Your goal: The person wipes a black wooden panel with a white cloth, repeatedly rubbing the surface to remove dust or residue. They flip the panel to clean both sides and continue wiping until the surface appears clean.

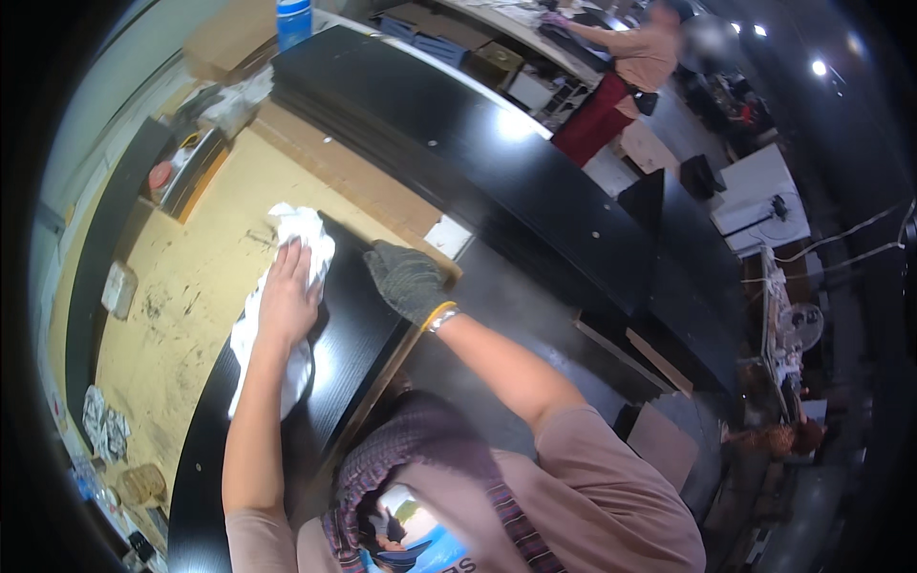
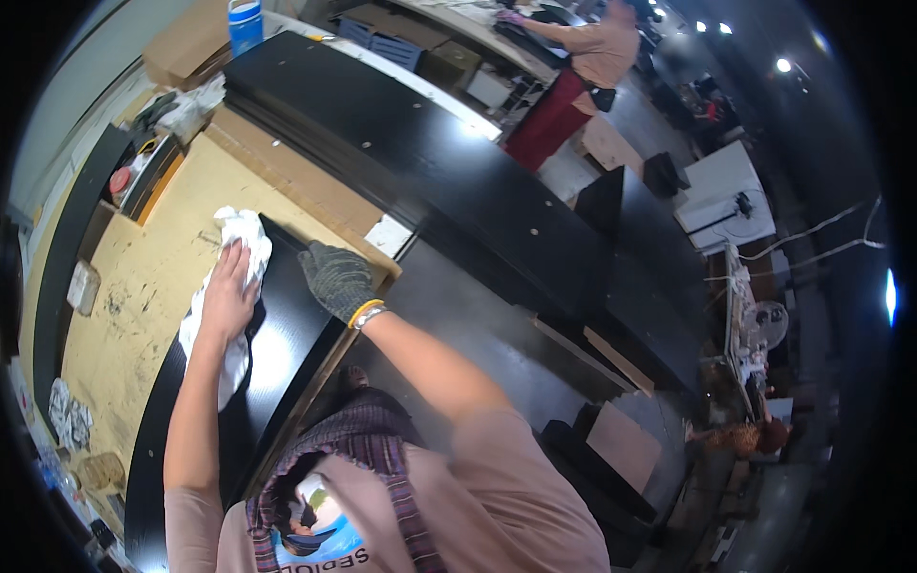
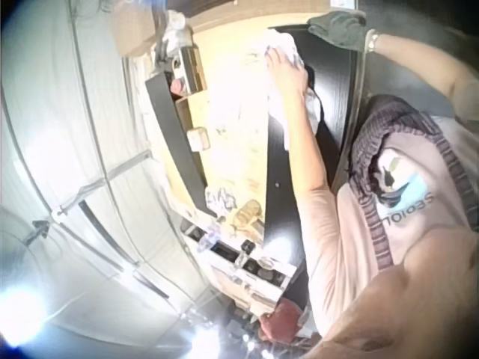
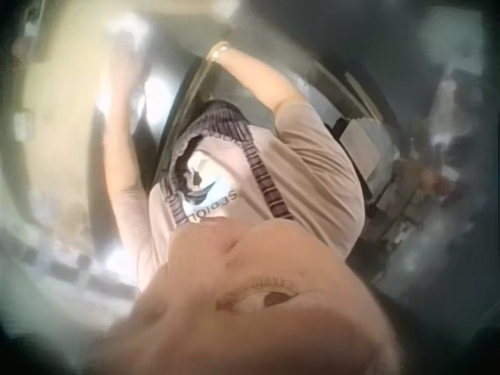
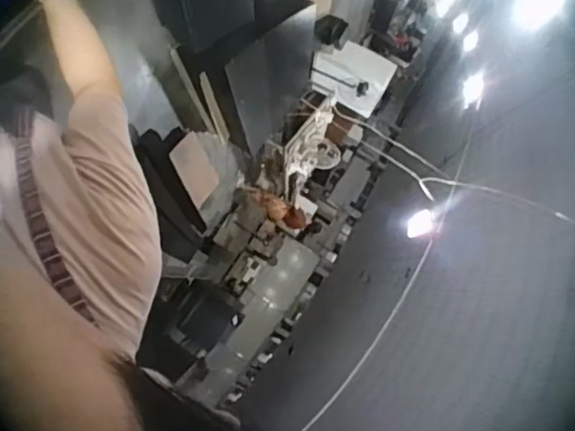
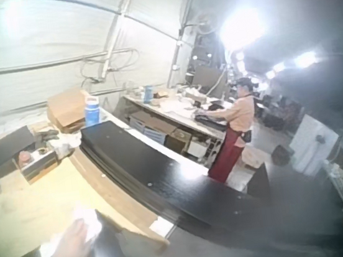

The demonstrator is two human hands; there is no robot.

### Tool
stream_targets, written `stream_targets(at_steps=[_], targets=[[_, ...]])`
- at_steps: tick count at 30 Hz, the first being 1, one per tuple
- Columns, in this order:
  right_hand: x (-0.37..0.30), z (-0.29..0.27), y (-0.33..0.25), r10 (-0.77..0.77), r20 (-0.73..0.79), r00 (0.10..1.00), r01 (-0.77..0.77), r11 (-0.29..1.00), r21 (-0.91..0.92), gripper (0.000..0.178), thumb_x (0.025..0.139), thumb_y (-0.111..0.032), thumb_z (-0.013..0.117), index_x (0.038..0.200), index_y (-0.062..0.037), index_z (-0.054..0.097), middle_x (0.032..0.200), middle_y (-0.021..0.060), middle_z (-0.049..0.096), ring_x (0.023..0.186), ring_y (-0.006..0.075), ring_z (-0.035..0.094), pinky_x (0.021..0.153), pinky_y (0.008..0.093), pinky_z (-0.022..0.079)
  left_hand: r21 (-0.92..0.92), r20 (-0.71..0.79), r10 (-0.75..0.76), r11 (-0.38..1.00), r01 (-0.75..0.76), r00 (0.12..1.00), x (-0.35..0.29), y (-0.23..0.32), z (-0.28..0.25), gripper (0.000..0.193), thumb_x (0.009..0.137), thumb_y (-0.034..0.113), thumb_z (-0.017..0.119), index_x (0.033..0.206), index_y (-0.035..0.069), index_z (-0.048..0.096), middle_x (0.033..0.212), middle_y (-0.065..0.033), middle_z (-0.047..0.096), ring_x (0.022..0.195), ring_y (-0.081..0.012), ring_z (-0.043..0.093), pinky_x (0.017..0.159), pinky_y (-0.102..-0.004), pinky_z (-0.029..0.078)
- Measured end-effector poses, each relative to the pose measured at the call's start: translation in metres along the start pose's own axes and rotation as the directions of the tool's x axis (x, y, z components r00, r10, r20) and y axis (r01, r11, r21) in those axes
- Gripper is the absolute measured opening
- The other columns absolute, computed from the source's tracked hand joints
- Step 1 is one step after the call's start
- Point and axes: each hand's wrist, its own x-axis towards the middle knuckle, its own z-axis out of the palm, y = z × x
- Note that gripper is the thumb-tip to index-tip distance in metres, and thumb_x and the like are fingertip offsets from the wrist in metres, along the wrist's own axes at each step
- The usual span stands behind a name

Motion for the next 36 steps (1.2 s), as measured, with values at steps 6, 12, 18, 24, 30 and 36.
stream_targets(at_steps=[6, 12, 18, 24, 30, 36], targets=[[0.005, 0.001, 0.019, -0.116, 0.058, 0.992, 0.126, 0.972, -0.200, 0.021, 0.098, -0.023, 0.052, 0.098, -0.0078, 0.066, 0.082, 0.0152, 0.069, 0.063, 0.0314, 0.065, 0.058, 0.0437, 0.052, -0.058, 0.104, 0.027, 0.998, -0.021, 0.994, 0.006, 0.023, 0.004, 0.056, 0.088, 0.009, 0.069, 0.141, 0.000, 0.054, 0.154, -0.0206, 0.046, 0.145, -0.0382, 0.040, 0.120, -0.0426, 0.034], [0.006, 0.018, 0.022, -0.142, 0.017, 0.990, 0.143, 0.973, -0.180, 0.019, 0.099, -0.025, 0.053, 0.101, -0.0112, 0.067, 0.080, 0.0097, 0.069, 0.065, 0.0298, 0.067, 0.060, 0.0447, 0.052, -0.062, -0.011, 0.028, 0.998, -0.028, 1.000, -0.022, 0.001, -0.003, 0.057, 0.083, 0.009, 0.072, 0.137, -0.001, 0.057, 0.148, -0.0220, 0.052, 0.140, -0.0404, 0.045, 0.117, -0.0442, 0.037], [0.005, 0.020, 0.037, -0.241, 0.033, 0.970, 0.240, 0.921, -0.307, 0.015, 0.095, -0.020, 0.056, 0.105, -0.0133, 0.064, 0.093, 0.0089, 0.070, 0.074, 0.0282, 0.069, 0.064, 0.0436, 0.053, -0.209, 0.116, 0.181, 0.966, -0.155, 0.977, -0.019, 0.062, 0.008, 0.066, 0.080, 0.015, 0.078, 0.137, -0.007, 0.054, 0.147, -0.0246, 0.052, 0.138, -0.0412, 0.047, 0.119, -0.0437, 0.036], [0.003, 0.015, 0.034, -0.187, 0.144, 0.972, 0.222, 0.931, -0.290, 0.033, 0.096, -0.020, 0.054, 0.127, -0.0130, 0.064, 0.113, 0.0115, 0.069, 0.094, 0.0271, 0.069, 0.085, 0.0433, 0.053, -0.275, 0.183, 0.240, 0.943, -0.185, 0.953, -0.117, 0.065, -0.019, 0.073, 0.062, -0.005, 0.074, 0.133, 0.006, 0.063, 0.143, -0.0159, 0.058, 0.133, -0.0376, 0.054, 0.117, -0.0467, 0.039], [0.019, 0.016, 0.040, -0.214, 0.141, 0.967, 0.244, 0.938, -0.247, 0.025, 0.093, -0.018, 0.057, 0.115, -0.0090, 0.064, 0.102, 0.0095, 0.069, 0.091, 0.0306, 0.068, 0.080, 0.0442, 0.054, -0.139, -0.023, 0.045, 0.989, -0.048, 0.999, 0.006, 0.038, 0.027, 0.057, 0.080, 0.003, 0.072, 0.135, 0.004, 0.060, 0.146, -0.0168, 0.055, 0.138, -0.0338, 0.049, 0.118, -0.0417, 0.037], [0.021, 0.003, 0.034, -0.243, 0.146, 0.959, 0.271, 0.937, -0.220, 0.028, 0.095, -0.013, 0.051, 0.119, -0.0069, 0.064, 0.107, 0.0148, 0.069, 0.094, 0.0333, 0.067, 0.083, 0.0468, 0.054, -0.060, -0.101, -0.210, 0.977, 0.205, 0.972, -0.024, -0.028, -0.018, 0.044, 0.090, 0.009, 0.067, 0.134, 0.004, 0.063, 0.145, -0.0161, 0.057, 0.134, -0.0360, 0.053, 0.114, -0.0404, 0.041]])
